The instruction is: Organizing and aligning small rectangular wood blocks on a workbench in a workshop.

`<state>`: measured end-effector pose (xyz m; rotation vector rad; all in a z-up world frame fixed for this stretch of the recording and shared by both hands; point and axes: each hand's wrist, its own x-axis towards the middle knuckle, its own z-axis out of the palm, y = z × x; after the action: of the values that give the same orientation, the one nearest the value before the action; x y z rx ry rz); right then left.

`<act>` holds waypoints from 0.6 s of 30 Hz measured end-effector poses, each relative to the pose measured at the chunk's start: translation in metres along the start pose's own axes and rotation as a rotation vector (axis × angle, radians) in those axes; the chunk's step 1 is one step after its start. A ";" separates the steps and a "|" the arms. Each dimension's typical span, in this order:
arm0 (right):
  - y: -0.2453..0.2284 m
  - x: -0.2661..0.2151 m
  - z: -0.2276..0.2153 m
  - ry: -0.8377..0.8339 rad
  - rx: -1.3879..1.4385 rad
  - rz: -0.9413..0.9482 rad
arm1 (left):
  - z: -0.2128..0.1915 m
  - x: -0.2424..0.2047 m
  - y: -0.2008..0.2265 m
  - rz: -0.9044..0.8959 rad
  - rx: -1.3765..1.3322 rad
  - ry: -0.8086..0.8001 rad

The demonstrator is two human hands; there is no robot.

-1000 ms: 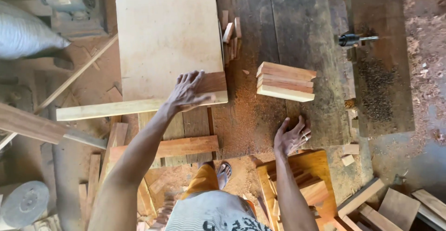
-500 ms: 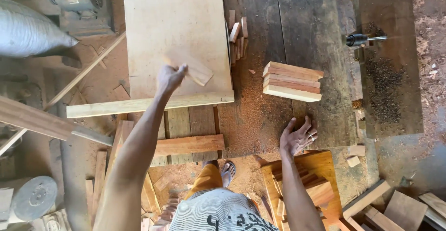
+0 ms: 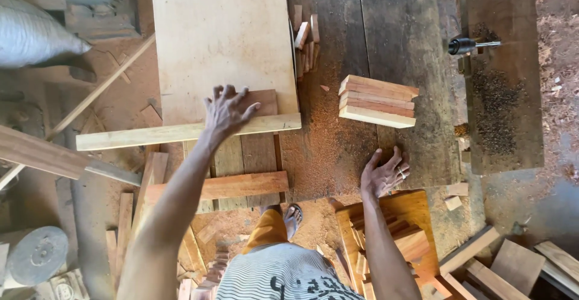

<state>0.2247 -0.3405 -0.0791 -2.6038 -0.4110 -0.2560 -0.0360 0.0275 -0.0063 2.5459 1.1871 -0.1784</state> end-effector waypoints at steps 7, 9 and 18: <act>-0.007 0.000 -0.003 -0.031 0.002 0.036 | 0.020 0.003 0.024 -0.012 -0.205 0.150; -0.002 0.001 0.004 -0.024 -0.008 0.019 | 0.017 0.012 0.030 0.001 -0.226 0.176; -0.005 -0.002 0.002 0.002 -0.050 0.013 | 0.022 0.010 0.032 0.120 -0.315 0.218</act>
<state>0.2209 -0.3360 -0.0790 -2.6539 -0.3912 -0.2676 -0.0046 0.0081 -0.0221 2.3880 1.0364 0.2990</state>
